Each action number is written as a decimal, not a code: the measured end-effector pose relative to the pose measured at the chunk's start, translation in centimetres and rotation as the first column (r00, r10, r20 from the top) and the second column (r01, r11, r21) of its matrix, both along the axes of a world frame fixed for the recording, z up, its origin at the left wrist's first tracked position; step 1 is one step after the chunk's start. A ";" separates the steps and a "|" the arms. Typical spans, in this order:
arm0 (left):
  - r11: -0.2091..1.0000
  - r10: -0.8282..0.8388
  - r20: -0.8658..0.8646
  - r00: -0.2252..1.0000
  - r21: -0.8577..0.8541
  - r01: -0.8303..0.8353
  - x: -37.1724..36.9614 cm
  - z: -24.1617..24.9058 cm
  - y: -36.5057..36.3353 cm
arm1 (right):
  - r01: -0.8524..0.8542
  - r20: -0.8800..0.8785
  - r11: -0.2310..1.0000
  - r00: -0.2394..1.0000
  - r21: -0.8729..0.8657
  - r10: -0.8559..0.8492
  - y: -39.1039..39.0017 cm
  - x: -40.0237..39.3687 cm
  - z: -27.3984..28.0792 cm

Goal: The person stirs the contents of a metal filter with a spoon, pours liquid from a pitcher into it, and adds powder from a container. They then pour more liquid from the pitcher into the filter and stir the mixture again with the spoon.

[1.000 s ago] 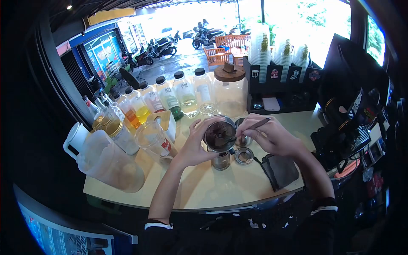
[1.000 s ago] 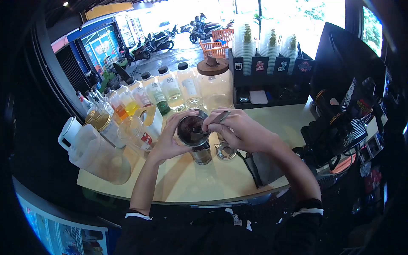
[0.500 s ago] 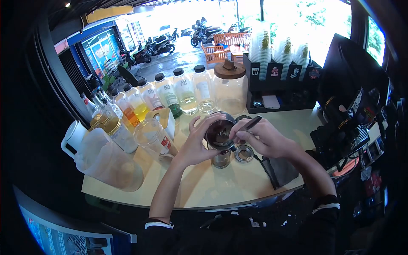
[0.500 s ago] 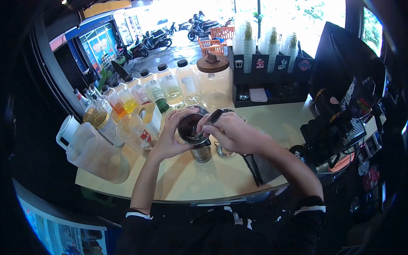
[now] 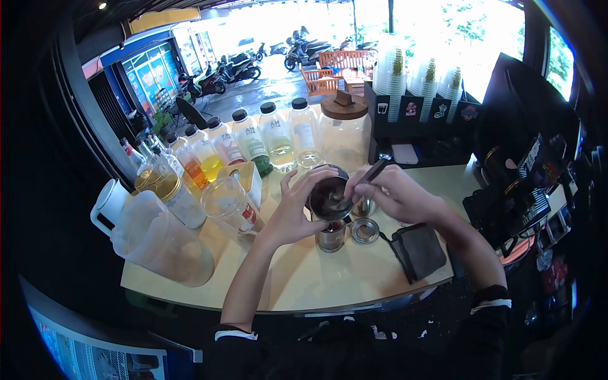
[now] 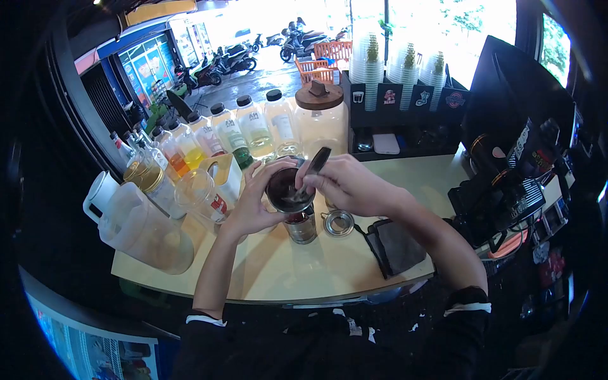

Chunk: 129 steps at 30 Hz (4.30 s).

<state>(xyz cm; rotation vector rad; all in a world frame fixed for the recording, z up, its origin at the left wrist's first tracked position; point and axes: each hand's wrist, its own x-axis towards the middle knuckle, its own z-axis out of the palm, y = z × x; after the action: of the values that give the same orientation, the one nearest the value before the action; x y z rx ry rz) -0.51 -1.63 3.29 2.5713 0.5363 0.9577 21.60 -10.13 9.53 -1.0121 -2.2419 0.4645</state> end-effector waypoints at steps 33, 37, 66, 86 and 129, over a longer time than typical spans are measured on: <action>0.996 -0.002 0.049 0.999 0.094 -0.003 0.1 -0.5 -0.1 | 0.021 -0.229 0.989 0.973 0.146 0.013 0.1 -0.3 -2.2; 0.997 -0.010 0.043 0.999 0.079 0.007 0.1 -0.6 -0.2 | 0.056 -0.311 0.997 0.948 -0.048 -0.069 -0.1 0.1 -1.7; 0.978 0.191 0.044 0.981 -0.089 -0.187 -0.1 -2.6 -0.4 | 0.141 -0.588 0.980 0.785 -0.138 -0.196 0.1 -0.5 -3.8; 0.761 0.250 0.141 0.958 0.583 -0.284 0.7 1.6 -2.2 | 0.243 -0.207 0.941 0.959 0.236 -0.196 -0.2 -3.1 -2.0; 0.933 0.316 0.473 0.822 0.004 -0.360 -0.9 0.9 -2.0 | 0.125 -0.562 0.961 0.789 -0.248 -0.247 2.0 2.5 0.2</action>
<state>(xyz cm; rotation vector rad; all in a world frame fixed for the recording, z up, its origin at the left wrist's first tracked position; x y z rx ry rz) -1.37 -3.63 4.15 2.2300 0.8355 1.7014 24.11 -8.16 9.74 -1.0037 -1.5404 0.8035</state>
